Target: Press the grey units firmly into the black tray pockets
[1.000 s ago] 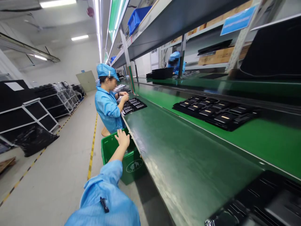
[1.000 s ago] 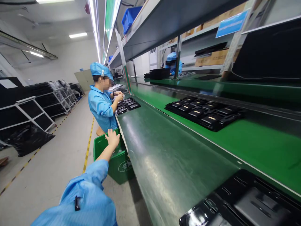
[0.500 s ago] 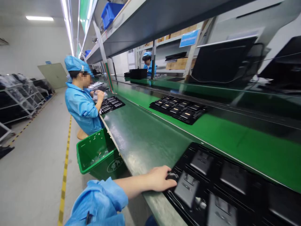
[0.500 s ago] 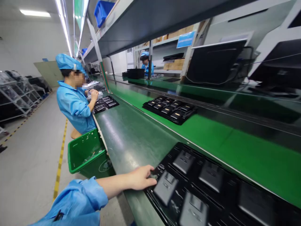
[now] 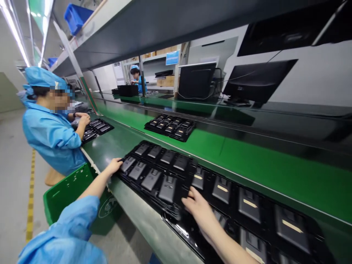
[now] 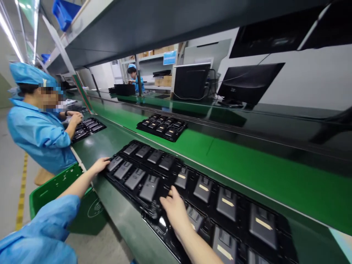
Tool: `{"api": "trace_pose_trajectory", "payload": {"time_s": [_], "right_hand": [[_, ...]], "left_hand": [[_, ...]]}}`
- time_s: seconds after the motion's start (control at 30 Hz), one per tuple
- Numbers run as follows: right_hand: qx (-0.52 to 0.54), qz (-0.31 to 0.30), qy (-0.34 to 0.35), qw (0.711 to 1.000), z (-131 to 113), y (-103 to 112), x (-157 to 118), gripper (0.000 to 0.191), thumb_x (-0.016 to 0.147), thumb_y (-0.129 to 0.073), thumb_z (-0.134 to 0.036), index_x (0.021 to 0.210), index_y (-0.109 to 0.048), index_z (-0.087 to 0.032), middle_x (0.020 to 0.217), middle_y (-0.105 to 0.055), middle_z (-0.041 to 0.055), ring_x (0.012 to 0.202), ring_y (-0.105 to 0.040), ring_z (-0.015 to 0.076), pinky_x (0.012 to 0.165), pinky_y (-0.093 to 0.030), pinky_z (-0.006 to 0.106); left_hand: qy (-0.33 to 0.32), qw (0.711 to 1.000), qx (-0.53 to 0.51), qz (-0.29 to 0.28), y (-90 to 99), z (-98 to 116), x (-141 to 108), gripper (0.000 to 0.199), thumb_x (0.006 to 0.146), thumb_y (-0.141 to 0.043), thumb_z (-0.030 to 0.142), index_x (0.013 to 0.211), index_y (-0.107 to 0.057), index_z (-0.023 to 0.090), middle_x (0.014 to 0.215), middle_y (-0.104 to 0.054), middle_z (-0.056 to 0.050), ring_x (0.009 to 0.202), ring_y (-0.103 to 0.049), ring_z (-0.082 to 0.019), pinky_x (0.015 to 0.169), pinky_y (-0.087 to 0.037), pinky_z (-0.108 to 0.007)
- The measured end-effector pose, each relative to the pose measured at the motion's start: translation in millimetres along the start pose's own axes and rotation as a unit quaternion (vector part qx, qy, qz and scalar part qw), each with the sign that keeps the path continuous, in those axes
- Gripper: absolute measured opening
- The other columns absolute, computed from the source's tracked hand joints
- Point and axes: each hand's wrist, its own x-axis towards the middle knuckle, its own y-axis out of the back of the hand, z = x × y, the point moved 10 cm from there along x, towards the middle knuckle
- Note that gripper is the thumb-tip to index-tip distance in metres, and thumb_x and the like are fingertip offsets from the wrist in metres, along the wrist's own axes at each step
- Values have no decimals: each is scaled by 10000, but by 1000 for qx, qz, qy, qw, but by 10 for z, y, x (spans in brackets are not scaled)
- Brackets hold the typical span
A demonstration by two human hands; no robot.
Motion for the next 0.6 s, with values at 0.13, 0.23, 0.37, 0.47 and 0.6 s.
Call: {"api": "trace_pose_trajectory", "payload": {"time_s": [0.13,0.23,0.37,0.47,0.6], "right_hand": [[26,-78,-53,995,16,-696,385,320,850,-493,-372,1078,-502,-148,1013,-537,68,825,-543,158,692,-489,345],[18,-126,-64,990,-83,-1072,525,302,848,-499,-365,1056,-514,-147,1011,-536,65,838,-538,160,707,-484,352],[-32,-158,-43,986,-350,-1148,612,321,830,-530,-346,1085,-513,-152,1112,-510,82,964,-510,202,808,-450,426],[-84,-157,4,984,-513,-684,499,422,756,-616,-283,1145,-501,-164,1283,-406,114,1151,-392,257,943,-347,482],[-173,-89,90,977,-318,547,25,461,803,-516,-318,1251,-433,-244,1321,-381,82,1194,-357,222,963,-362,393]], "left_hand": [[39,996,9,81,435,-185,284,253,843,-483,314,1010,-544,133,1035,-558,-64,918,-545,-160,803,-470,-363],[49,987,7,153,655,-137,375,286,839,-488,320,1059,-525,140,1102,-530,-77,987,-522,-182,847,-447,-400],[3,973,-5,231,639,343,320,289,833,-475,255,1090,-506,127,1200,-465,-110,1142,-420,-236,969,-326,-478],[-106,973,-21,202,258,915,18,288,783,-440,158,1048,-549,136,1170,-499,-116,1176,-398,-221,1025,-287,-398],[-244,969,-29,41,-567,1247,-880,365,707,-536,255,1068,-579,234,1071,-602,-31,1022,-541,-178,936,-413,-297]]}}
